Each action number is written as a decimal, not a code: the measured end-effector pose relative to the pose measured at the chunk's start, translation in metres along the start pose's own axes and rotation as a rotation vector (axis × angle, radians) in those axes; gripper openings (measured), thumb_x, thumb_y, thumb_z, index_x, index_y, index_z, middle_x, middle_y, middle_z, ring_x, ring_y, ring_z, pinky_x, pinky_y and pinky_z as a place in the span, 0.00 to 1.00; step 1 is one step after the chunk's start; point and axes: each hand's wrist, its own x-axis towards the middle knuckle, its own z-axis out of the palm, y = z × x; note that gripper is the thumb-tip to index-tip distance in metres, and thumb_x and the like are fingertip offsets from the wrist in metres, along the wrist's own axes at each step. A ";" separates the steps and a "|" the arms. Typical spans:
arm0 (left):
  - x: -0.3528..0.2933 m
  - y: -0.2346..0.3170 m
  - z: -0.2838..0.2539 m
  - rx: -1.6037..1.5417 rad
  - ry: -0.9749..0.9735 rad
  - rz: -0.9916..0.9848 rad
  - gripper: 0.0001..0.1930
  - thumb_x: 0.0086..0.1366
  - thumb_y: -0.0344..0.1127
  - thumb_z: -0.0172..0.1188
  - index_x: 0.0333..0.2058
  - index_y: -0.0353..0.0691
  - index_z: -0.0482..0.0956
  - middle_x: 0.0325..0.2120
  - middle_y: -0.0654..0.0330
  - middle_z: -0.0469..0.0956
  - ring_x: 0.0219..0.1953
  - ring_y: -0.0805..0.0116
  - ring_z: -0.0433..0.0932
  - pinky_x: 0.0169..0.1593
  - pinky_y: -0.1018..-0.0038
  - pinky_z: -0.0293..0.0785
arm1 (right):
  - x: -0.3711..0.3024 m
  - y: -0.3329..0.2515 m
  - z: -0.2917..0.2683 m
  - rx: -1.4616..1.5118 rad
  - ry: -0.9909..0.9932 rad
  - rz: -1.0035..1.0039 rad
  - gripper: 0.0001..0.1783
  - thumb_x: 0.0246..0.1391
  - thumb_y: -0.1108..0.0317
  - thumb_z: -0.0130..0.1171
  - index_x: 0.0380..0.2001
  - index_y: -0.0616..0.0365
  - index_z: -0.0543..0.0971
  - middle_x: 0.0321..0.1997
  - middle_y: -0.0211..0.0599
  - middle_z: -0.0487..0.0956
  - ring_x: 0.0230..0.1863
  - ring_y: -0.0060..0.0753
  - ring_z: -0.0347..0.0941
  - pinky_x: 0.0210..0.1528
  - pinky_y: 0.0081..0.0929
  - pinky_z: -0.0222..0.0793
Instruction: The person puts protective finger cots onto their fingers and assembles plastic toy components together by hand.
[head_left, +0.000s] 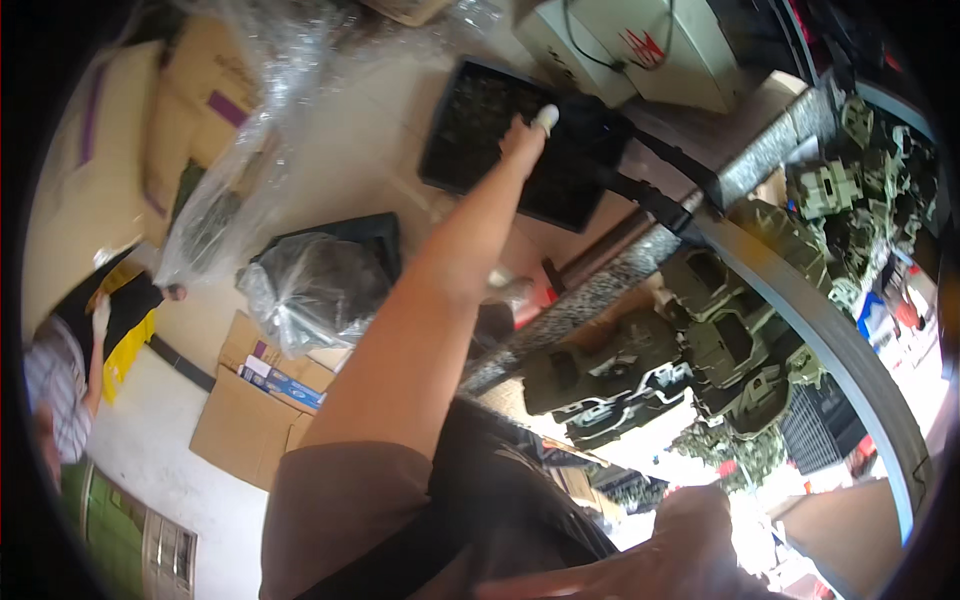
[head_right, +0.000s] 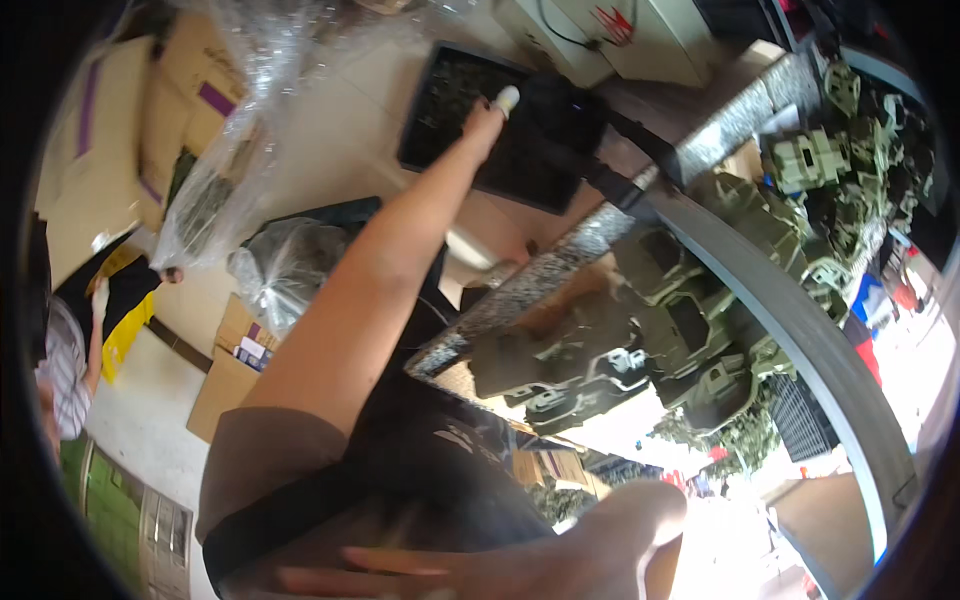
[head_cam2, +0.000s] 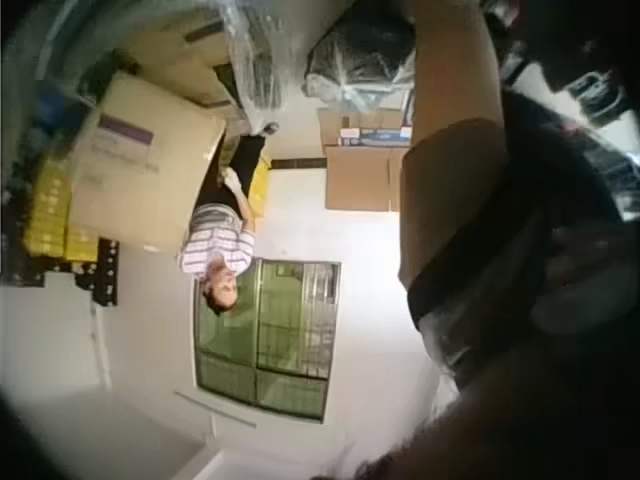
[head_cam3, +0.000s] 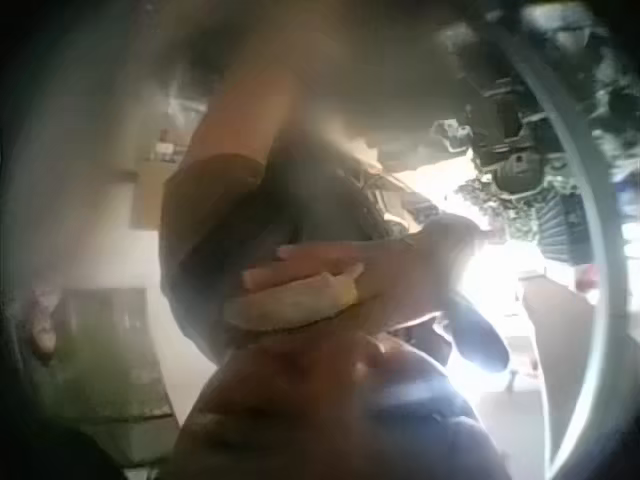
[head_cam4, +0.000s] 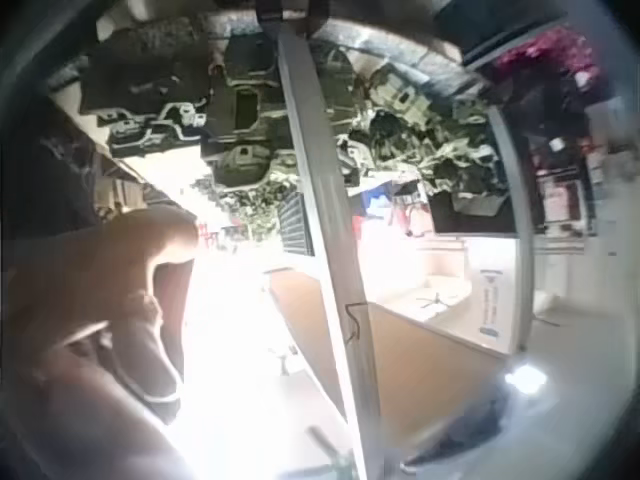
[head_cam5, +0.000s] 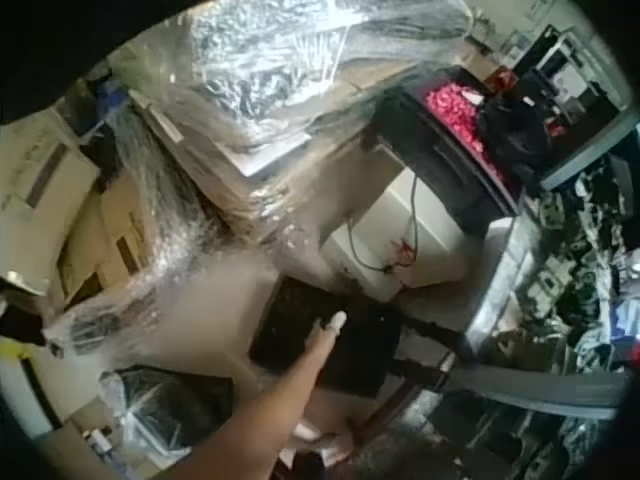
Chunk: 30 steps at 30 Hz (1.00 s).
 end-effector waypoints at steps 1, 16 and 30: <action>0.004 0.008 -0.006 -0.008 0.001 -0.017 0.30 0.51 0.46 0.52 0.52 0.40 0.60 0.46 0.48 0.67 0.50 0.50 0.64 0.52 0.61 0.59 | 0.003 0.006 -0.002 0.014 0.022 0.007 0.61 0.36 0.23 0.29 0.50 0.78 0.59 0.59 0.71 0.37 0.64 0.54 0.30 0.61 0.44 0.20; -0.022 -0.043 -0.119 -0.780 -0.522 0.067 0.23 0.58 0.38 0.49 0.53 0.49 0.60 0.47 0.65 0.66 0.48 0.70 0.64 0.47 0.65 0.60 | -0.052 0.060 -0.108 -0.137 1.360 -0.230 0.33 0.52 0.54 0.46 0.56 0.61 0.54 0.61 0.45 0.53 0.62 0.39 0.48 0.60 0.33 0.44; -0.174 0.012 -0.271 -0.651 -0.464 0.519 0.27 0.57 0.45 0.52 0.52 0.40 0.59 0.52 0.59 0.61 0.55 0.64 0.59 0.58 0.66 0.52 | -0.042 0.099 -0.237 0.203 1.484 -0.197 0.22 0.53 0.54 0.45 0.46 0.56 0.66 0.46 0.36 0.70 0.43 0.35 0.68 0.46 0.32 0.63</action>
